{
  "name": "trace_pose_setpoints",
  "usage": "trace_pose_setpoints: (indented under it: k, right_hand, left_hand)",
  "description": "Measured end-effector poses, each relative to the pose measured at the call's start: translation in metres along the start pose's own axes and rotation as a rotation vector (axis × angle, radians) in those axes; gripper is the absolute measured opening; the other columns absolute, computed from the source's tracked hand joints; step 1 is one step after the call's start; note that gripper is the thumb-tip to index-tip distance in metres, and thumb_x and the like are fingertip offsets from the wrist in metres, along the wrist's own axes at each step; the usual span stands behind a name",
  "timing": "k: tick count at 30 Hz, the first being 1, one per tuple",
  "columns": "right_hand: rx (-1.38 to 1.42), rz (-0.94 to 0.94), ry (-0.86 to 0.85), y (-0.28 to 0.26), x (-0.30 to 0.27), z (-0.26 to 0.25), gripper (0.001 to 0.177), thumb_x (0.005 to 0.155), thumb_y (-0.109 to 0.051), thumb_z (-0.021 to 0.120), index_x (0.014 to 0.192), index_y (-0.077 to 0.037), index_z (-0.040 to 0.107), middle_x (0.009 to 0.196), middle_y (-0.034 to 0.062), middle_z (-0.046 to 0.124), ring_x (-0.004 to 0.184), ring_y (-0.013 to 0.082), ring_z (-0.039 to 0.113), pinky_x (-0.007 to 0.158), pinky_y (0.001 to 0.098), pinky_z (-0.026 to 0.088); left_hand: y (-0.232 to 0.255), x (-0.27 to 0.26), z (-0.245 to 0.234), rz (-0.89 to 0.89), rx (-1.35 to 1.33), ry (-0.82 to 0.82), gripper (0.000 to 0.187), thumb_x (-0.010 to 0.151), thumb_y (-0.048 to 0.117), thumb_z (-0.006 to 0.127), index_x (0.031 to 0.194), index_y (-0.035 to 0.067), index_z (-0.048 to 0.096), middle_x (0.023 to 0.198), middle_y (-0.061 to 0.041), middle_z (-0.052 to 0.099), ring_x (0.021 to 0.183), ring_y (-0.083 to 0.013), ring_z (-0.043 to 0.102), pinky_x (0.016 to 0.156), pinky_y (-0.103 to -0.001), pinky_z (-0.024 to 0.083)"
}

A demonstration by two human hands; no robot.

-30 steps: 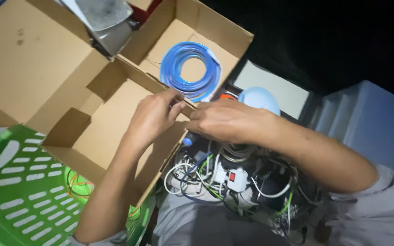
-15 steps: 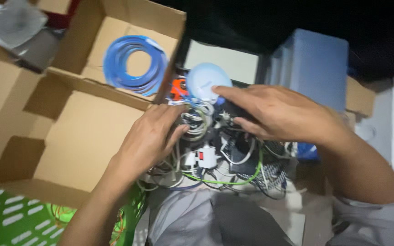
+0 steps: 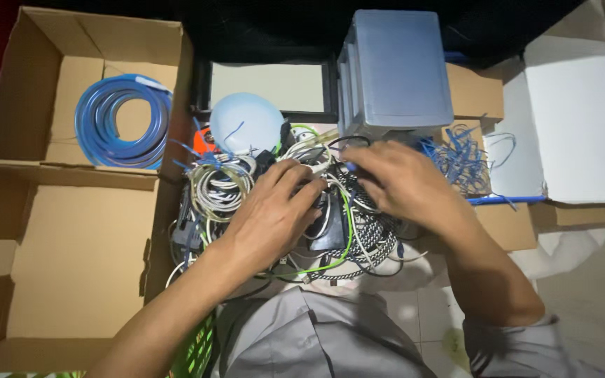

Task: The person untangles and organizes various cables and wires on the floor. They separate different types of cables, coil them neatly, and place them into cardboard boxes.

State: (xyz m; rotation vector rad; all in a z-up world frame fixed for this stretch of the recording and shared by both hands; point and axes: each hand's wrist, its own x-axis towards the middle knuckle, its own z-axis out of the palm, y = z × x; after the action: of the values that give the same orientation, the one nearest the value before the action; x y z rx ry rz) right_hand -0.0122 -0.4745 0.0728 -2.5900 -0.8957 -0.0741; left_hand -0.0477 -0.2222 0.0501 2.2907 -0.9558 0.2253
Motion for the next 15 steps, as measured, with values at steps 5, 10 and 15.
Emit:
trace_pose_setpoints:
  k: [5, 10, 15]
  right_hand:
    - [-0.042, 0.054, -0.033, 0.008, -0.009, 0.021, 0.049, 0.075, -0.005, 0.076, 0.122, -0.011, 0.065, 0.101, 0.0126, 0.069, 0.099, 0.0355, 0.067, 0.079, 0.0455, 0.054]
    - [-0.115, 0.104, -0.199, 0.006, -0.002, 0.028, 0.044, 0.078, -0.015, 0.077, 0.120, -0.008, 0.065, 0.106, 0.0161, 0.069, 0.099, 0.0377, 0.066, 0.081, 0.0481, 0.055]
    - [-0.205, 0.118, -0.297, -0.018, 0.017, 0.008, 0.036, 0.083, -0.024, 0.075, 0.114, -0.007, 0.067, 0.103, 0.0160, 0.071, 0.098, 0.0372, 0.068, 0.077, 0.0483, 0.055]
  left_hand:
    - [-0.002, 0.001, 0.008, -0.014, 0.010, -0.015, 0.041, 0.086, 0.016, 0.074, 0.123, 0.000, 0.065, 0.127, -0.022, 0.059, 0.127, -0.0426, 0.051, 0.107, -0.050, 0.043]
    - [-0.003, -0.006, 0.002, -0.023, 0.021, -0.023, 0.036, 0.084, 0.014, 0.075, 0.116, 0.000, 0.066, 0.125, -0.021, 0.059, 0.127, -0.0411, 0.052, 0.107, -0.048, 0.044]
    - [-0.005, -0.019, -0.016, 0.002, 0.032, 0.076, 0.035, 0.083, 0.015, 0.076, 0.113, -0.001, 0.066, 0.124, -0.023, 0.058, 0.120, -0.0415, 0.056, 0.103, -0.047, 0.047]
